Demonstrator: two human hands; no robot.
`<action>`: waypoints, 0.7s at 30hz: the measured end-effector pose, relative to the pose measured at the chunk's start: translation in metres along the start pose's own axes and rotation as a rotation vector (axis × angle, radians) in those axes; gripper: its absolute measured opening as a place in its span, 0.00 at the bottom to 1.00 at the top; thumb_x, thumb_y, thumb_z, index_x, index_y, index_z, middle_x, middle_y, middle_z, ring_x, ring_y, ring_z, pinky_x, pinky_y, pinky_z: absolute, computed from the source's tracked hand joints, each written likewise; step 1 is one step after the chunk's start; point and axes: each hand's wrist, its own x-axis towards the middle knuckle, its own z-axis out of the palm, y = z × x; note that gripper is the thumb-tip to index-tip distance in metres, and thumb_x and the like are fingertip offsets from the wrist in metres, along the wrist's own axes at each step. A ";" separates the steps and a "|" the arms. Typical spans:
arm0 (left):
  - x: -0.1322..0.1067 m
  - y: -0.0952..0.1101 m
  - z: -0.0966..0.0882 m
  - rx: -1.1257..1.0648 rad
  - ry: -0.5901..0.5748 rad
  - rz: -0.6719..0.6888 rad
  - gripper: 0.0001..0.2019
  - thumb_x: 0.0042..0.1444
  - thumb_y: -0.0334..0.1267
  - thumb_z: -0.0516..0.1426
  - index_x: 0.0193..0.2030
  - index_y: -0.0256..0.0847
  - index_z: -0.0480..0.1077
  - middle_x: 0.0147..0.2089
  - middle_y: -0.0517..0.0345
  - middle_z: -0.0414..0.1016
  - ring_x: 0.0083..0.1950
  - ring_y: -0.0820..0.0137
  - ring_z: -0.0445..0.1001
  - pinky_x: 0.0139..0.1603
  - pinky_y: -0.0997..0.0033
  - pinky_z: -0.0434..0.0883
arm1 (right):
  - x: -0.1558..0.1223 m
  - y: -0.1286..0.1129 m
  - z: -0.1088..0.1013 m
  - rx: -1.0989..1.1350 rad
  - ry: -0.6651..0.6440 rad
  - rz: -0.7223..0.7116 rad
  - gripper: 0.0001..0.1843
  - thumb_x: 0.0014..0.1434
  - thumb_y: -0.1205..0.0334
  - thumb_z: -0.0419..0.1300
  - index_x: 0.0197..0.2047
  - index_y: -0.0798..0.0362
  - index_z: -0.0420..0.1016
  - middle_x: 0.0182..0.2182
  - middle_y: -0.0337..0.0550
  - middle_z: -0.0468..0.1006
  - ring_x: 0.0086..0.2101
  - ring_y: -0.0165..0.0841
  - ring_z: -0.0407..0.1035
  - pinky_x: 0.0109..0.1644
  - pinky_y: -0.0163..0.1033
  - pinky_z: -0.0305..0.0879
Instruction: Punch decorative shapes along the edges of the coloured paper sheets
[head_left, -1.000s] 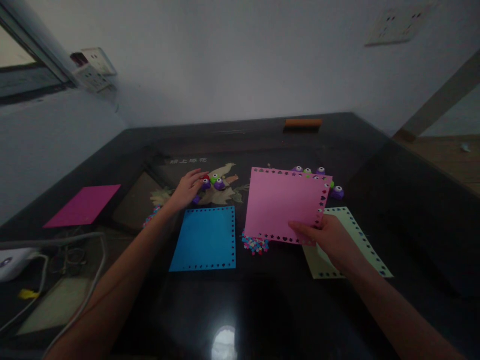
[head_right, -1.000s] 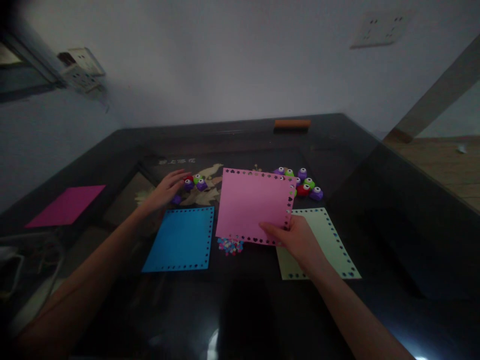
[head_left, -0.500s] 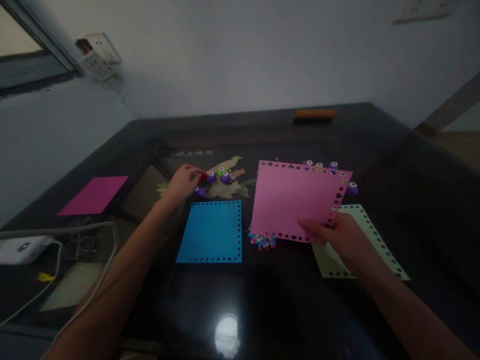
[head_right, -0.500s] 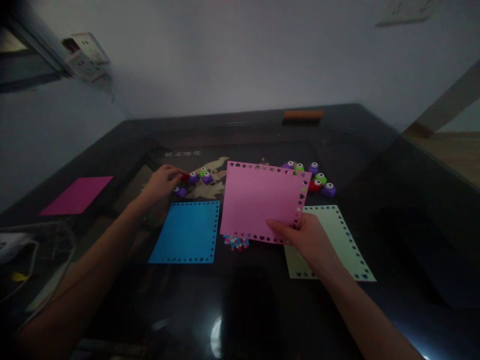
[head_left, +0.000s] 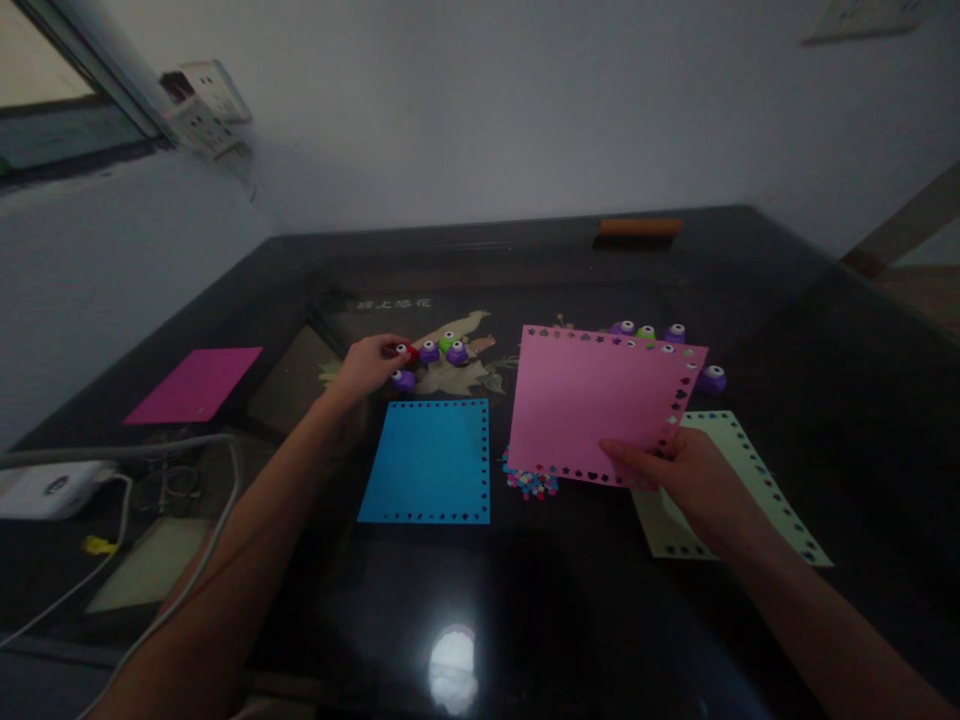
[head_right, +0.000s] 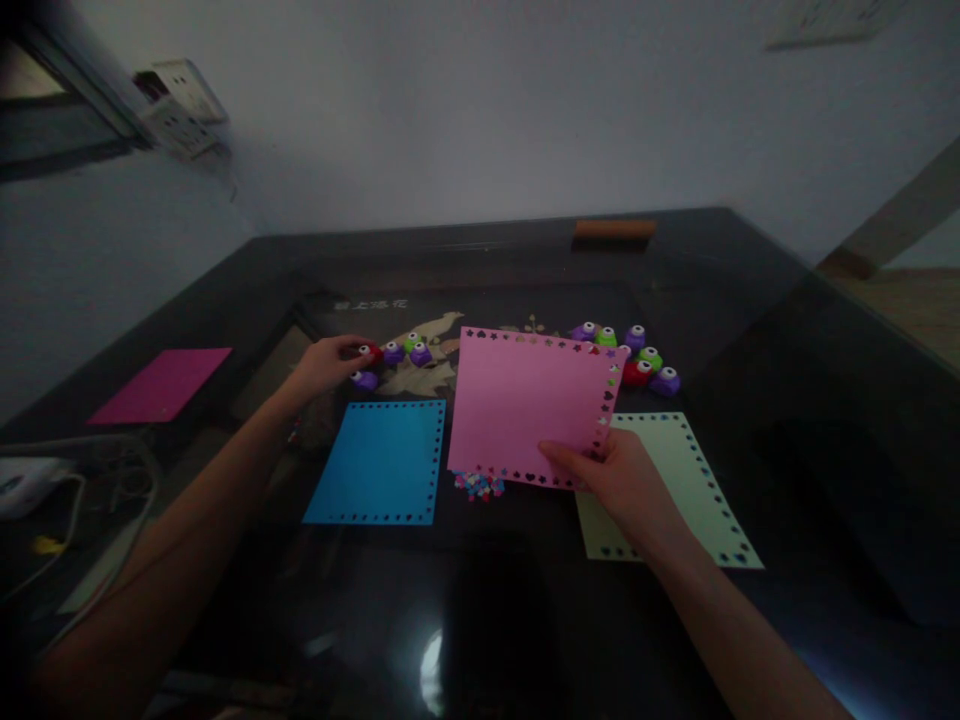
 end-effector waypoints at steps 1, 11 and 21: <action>-0.001 0.001 0.000 -0.002 0.006 -0.001 0.16 0.51 0.43 0.57 0.45 0.40 0.76 0.39 0.49 0.81 0.38 0.61 0.77 0.37 0.70 0.70 | 0.000 0.000 0.000 -0.005 0.004 -0.003 0.12 0.45 0.50 0.67 0.28 0.49 0.78 0.24 0.42 0.80 0.26 0.36 0.73 0.31 0.43 0.68; -0.008 0.018 -0.010 -0.038 0.129 0.015 0.17 0.54 0.44 0.56 0.46 0.38 0.76 0.44 0.48 0.80 0.43 0.60 0.78 0.42 0.67 0.71 | 0.001 0.001 -0.002 0.005 -0.006 -0.014 0.13 0.45 0.50 0.67 0.29 0.51 0.78 0.23 0.41 0.79 0.25 0.36 0.72 0.29 0.41 0.67; -0.021 0.056 -0.016 -0.725 0.042 -0.013 0.20 0.50 0.43 0.61 0.48 0.34 0.72 0.46 0.49 0.78 0.44 0.63 0.77 0.47 0.63 0.75 | 0.001 0.002 -0.002 0.038 0.007 -0.039 0.12 0.46 0.51 0.67 0.31 0.50 0.79 0.23 0.40 0.79 0.25 0.35 0.72 0.29 0.41 0.67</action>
